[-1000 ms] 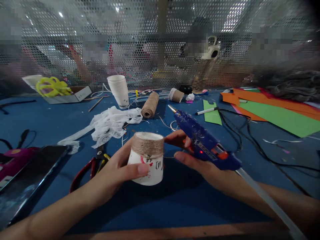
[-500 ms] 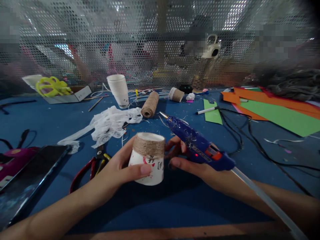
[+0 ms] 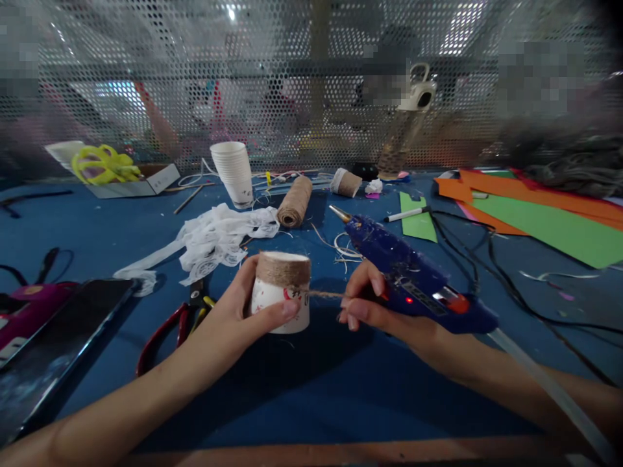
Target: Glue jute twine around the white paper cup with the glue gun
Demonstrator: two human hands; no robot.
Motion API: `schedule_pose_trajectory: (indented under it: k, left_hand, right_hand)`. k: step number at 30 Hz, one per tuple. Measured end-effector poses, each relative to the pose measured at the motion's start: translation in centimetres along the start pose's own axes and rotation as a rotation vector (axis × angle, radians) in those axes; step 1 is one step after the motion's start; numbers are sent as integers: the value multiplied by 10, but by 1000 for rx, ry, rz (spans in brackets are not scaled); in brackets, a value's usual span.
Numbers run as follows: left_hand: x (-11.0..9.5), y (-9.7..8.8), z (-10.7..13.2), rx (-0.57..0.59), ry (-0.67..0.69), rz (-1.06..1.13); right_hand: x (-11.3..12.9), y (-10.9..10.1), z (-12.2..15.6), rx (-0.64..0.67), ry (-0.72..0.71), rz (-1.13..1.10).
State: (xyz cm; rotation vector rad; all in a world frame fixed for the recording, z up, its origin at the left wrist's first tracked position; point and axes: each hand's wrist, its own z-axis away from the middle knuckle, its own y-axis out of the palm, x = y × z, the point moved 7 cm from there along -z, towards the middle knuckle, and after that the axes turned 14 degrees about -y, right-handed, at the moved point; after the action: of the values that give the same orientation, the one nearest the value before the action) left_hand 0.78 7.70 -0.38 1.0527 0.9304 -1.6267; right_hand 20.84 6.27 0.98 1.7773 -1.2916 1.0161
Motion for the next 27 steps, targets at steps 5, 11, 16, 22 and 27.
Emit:
schedule_pose_trajectory:
  k: [5, 11, 16, 22, 27]
  left_hand:
    - [-3, 0, 1, 10, 28, 21]
    - [-8, 1, 4, -27, 74, -70]
    - [-9, 2, 5, -70, 49, -77]
    - [-7, 4, 6, -48, 40, -72]
    - [-5, 3, 4, -11, 54, -115]
  right_hand:
    - [2, 2, 0, 64, 31, 8]
    - [1, 0, 1, 91, 42, -41]
    - [-2, 0, 2, 68, 69, -110]
    - [-2, -1, 3, 45, 84, -142]
    - [-9, -6, 1, 3, 118, -103]
